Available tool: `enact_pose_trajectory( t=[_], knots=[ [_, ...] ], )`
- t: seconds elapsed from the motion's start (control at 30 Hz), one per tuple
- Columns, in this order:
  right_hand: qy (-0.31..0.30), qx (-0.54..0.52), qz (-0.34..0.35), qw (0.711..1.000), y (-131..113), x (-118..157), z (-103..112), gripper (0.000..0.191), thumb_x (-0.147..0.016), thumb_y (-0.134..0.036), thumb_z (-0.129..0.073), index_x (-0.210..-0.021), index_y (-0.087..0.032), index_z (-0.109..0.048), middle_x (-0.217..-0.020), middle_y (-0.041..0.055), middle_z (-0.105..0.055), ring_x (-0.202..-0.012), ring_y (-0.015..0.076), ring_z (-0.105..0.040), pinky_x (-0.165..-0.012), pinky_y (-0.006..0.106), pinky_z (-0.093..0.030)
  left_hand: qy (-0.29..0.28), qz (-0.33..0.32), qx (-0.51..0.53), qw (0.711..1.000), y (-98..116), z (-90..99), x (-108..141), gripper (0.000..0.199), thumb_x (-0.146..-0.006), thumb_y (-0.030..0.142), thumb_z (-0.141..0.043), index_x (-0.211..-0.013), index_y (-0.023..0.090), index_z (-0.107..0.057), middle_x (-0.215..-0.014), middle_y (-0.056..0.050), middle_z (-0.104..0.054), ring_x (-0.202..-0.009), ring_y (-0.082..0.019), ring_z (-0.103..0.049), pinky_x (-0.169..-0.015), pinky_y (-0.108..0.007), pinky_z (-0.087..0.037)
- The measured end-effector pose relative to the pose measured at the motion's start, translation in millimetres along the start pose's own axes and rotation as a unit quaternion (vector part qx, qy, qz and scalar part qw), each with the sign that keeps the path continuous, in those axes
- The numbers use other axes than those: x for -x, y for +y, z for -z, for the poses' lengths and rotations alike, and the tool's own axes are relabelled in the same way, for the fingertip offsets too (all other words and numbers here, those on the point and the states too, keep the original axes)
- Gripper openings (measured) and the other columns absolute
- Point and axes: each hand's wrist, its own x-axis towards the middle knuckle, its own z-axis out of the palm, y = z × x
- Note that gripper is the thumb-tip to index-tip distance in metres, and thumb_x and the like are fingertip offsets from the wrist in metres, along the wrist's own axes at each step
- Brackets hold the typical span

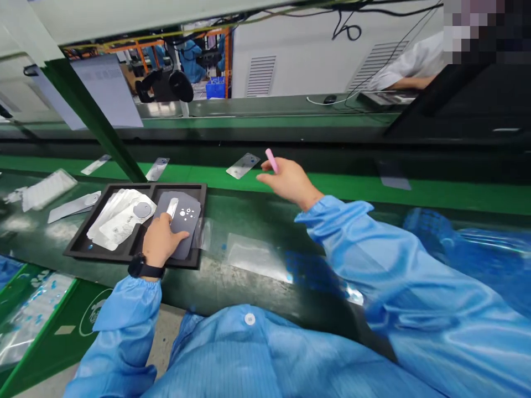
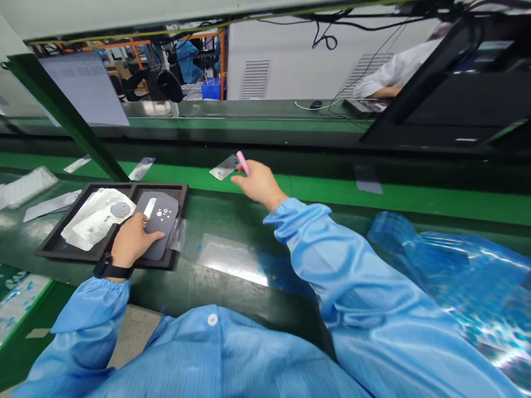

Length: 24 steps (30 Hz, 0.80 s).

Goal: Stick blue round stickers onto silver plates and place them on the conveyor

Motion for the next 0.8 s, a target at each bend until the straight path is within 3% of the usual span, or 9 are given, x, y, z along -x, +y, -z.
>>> enact_pose_trajectory(
  t=[0.13,0.23,0.33,0.43,0.53,0.67,0.8],
  knots=[
    [-0.023,0.010,0.011,1.000,9,48,15,0.022,-0.069,-0.030,-0.070,-0.087,-0.017,-0.068,-0.073,0.0013,-0.065,-0.066,0.0179,-0.058,-0.067,0.032,-0.046,0.020,-0.002,-0.015,1.000,-1,-2.4,-1,0.043,-0.075,0.038,-0.070,-0.106,0.016,-0.051,-0.106,-0.015,-0.065,-0.104,-0.032,-0.063,-0.087,-0.041,-0.050],
    [-0.026,-0.009,-0.058,0.998,16,69,41,0.024,-0.067,-0.030,-0.072,-0.087,-0.017,-0.068,-0.059,-0.0034,-0.056,-0.054,0.0140,-0.051,-0.057,0.029,-0.041,0.050,-0.005,-0.004,0.999,0,15.6,4,0.037,-0.078,0.035,-0.063,-0.108,0.019,-0.049,-0.103,-0.013,-0.064,-0.100,-0.034,-0.064,-0.086,-0.047,-0.051],
    [-0.050,-0.135,-0.148,0.979,21,88,63,0.017,-0.069,-0.029,-0.069,-0.080,-0.016,-0.066,-0.054,-0.0034,-0.052,-0.048,0.0111,-0.045,-0.049,0.027,-0.036,0.102,-0.003,0.007,0.995,5,36.0,18,0.034,-0.078,0.030,-0.054,-0.111,0.023,-0.048,-0.092,-0.008,-0.062,-0.091,-0.035,-0.064,-0.080,-0.055,-0.053],
    [-0.051,-0.293,-0.178,0.938,26,111,70,0.019,-0.074,-0.034,-0.064,-0.068,-0.016,-0.063,-0.063,0.0023,-0.058,-0.052,0.0115,-0.049,-0.050,0.027,-0.041,0.148,-0.102,0.011,0.984,20,40.8,41,0.045,-0.078,0.024,-0.048,-0.123,0.020,-0.044,-0.104,-0.012,-0.058,-0.101,-0.037,-0.060,-0.086,-0.056,-0.052],
    [-0.067,-0.316,-0.175,0.930,31,135,62,0.029,-0.076,-0.043,-0.064,-0.067,-0.016,-0.064,-0.065,0.0031,-0.061,-0.057,0.0124,-0.053,-0.053,0.026,-0.045,0.081,-0.226,-0.016,0.971,50,26.6,66,0.055,-0.081,0.015,-0.040,-0.135,0.013,-0.036,-0.115,-0.018,-0.053,-0.105,-0.033,-0.060,-0.089,-0.048,-0.052],
    [-0.139,-0.268,-0.206,0.931,41,156,43,0.037,-0.080,-0.052,-0.062,-0.073,-0.016,-0.065,-0.051,-0.0025,-0.053,-0.046,0.0096,-0.048,-0.043,0.021,-0.040,-0.078,-0.273,-0.091,0.955,96,-2.8,91,0.068,-0.080,0.002,-0.033,-0.145,0.023,-0.029,-0.109,-0.012,-0.053,-0.071,-0.019,-0.064,-0.069,-0.035,-0.055],
    [-0.144,-0.246,-0.241,0.928,53,158,27,0.028,-0.083,-0.040,-0.066,-0.070,-0.016,-0.060,-0.056,0.0002,-0.063,-0.046,0.0096,-0.056,-0.045,0.020,-0.048,-0.152,-0.315,-0.144,0.926,123,-19.8,106,0.062,-0.085,0.002,-0.033,-0.141,0.027,-0.036,-0.106,-0.012,-0.054,-0.070,-0.018,-0.065,-0.063,-0.034,-0.055]
  ],
)
